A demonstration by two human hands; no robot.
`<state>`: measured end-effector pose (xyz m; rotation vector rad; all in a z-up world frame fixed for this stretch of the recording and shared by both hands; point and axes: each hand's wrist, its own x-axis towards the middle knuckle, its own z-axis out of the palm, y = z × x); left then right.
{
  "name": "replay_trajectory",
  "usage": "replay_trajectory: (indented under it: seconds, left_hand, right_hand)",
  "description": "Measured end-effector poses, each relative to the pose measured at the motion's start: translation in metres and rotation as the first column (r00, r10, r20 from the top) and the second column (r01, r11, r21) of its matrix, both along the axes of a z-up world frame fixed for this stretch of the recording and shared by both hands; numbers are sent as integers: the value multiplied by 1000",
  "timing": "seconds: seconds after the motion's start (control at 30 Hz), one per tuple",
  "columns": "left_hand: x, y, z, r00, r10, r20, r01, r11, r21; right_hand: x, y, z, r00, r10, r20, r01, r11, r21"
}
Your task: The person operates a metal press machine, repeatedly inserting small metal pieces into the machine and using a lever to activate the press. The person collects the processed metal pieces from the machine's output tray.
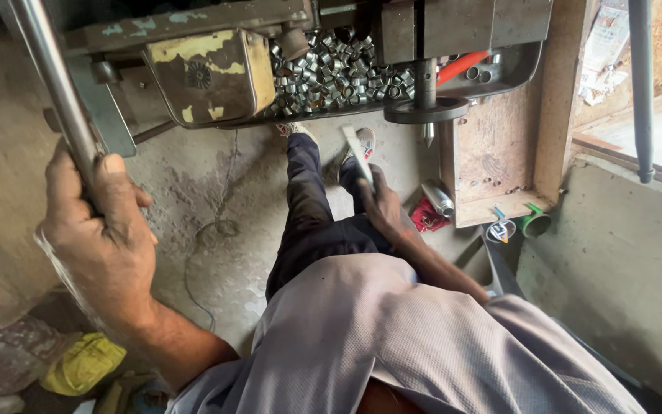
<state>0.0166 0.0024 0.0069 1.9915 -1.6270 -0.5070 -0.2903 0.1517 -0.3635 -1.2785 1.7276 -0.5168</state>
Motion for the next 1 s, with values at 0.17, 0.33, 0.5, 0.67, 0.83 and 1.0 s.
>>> replay_trajectory:
  seconds: [0.17, 0.33, 0.5, 0.67, 0.83, 1.0]
  left_hand:
    - [-2, 1, 0, 1000, 27, 11, -27, 1000, 1]
    - [-4, -1, 2, 999, 27, 20, -27, 999, 18]
    - [-4, -1, 0, 998, 66, 7, -66, 997, 38]
    - [1, 4, -8, 995, 34, 93, -36, 999, 23]
    - [7, 10, -14, 989, 18, 148, -24, 999, 38]
    - [11, 10, -18, 987, 19, 159, -25, 999, 39]
  right_hand:
    - [24, -92, -56, 920, 315, -235, -355, 922, -155]
    - [22, -187, -107, 855, 241, -460, -427, 830, -358]
    - [0, -232, -98, 833, 292, -470, -478, 807, -345]
    - [-5, -236, -88, 850, 223, -476, -445, 788, -426]
    - [-5, -244, -101, 887, 216, -409, -358, 881, -310]
    - [8, -259, -126, 690, 206, -694, -642, 617, -455]
